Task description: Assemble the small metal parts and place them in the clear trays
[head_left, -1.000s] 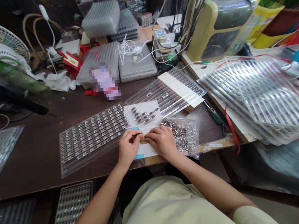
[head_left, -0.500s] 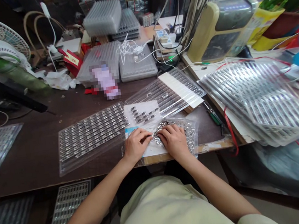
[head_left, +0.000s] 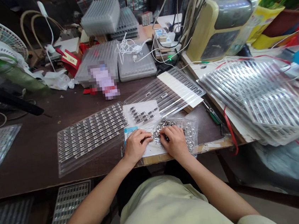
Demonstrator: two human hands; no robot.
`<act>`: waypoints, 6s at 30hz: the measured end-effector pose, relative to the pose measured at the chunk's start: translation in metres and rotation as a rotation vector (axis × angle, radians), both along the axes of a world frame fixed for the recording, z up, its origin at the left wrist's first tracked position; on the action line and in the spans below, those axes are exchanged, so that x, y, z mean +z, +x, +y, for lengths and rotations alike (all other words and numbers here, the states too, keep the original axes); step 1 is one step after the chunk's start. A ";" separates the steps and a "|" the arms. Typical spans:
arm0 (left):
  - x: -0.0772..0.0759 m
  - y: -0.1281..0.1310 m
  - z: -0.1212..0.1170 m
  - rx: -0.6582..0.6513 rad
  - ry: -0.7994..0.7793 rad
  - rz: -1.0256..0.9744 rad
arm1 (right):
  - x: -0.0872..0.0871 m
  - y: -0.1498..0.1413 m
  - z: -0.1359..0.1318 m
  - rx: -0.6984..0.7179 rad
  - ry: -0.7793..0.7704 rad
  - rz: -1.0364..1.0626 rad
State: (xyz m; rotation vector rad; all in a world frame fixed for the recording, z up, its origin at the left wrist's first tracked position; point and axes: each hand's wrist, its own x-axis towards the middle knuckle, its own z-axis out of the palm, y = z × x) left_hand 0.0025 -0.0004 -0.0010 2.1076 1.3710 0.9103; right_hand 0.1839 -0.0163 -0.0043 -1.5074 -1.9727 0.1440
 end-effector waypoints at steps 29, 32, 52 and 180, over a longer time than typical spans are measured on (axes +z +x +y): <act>0.032 -0.020 0.054 0.254 0.111 0.324 | 0.008 -0.023 0.006 0.067 -0.025 -0.202; 0.033 -0.033 0.046 0.243 0.002 0.087 | 0.011 -0.006 0.000 0.020 -0.033 -0.283; 0.000 -0.021 -0.005 0.101 -0.074 -0.149 | 0.008 0.001 0.007 0.061 -0.002 0.099; 0.005 -0.020 -0.005 0.155 -0.046 -0.168 | 0.006 -0.026 0.012 0.106 -0.100 0.089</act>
